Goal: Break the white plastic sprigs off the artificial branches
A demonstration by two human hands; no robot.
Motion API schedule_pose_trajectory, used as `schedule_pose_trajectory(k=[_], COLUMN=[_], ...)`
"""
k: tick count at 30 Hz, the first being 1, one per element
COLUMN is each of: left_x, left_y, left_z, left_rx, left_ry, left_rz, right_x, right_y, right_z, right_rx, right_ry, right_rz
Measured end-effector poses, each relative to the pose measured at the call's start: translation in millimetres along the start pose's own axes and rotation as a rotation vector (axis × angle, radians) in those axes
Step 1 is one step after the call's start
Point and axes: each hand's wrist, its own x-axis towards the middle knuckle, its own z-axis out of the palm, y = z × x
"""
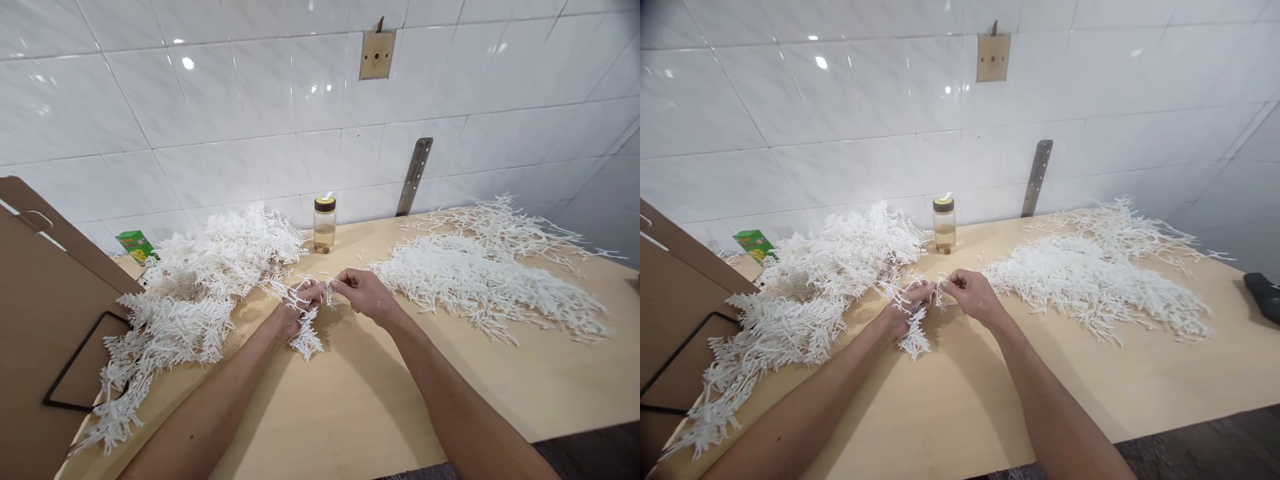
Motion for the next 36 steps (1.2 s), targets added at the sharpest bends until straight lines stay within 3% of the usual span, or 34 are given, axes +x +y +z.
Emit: schedule_pose_trajectory(k=[7, 16, 28, 36], left_x=[0.0, 1.4, -3.5, -3.4], left_y=[-3.2, -1.2, 1.6, 0.5], left_z=[-0.5, 3.0, 4.5, 3.6], left_rx=[0.137, 0.008, 0.004, 0.028], left_ry=[0.031, 0.077, 0.001, -0.042], left_rz=[0.030, -0.003, -0.064, -0.075], right_x=[-1.5, -2.5, -0.5, -2.1], right_y=[-4.8, -6.3, -2.2, -6.6], right_z=[-0.3, 3.0, 8.0, 5.0], right_rx=[0.024, 0.045, 0.048, 0.013], right_ry=[-0.011, -0.006, 0.083, 0.074], right_rz=[0.010, -0.017, -0.006, -0.007])
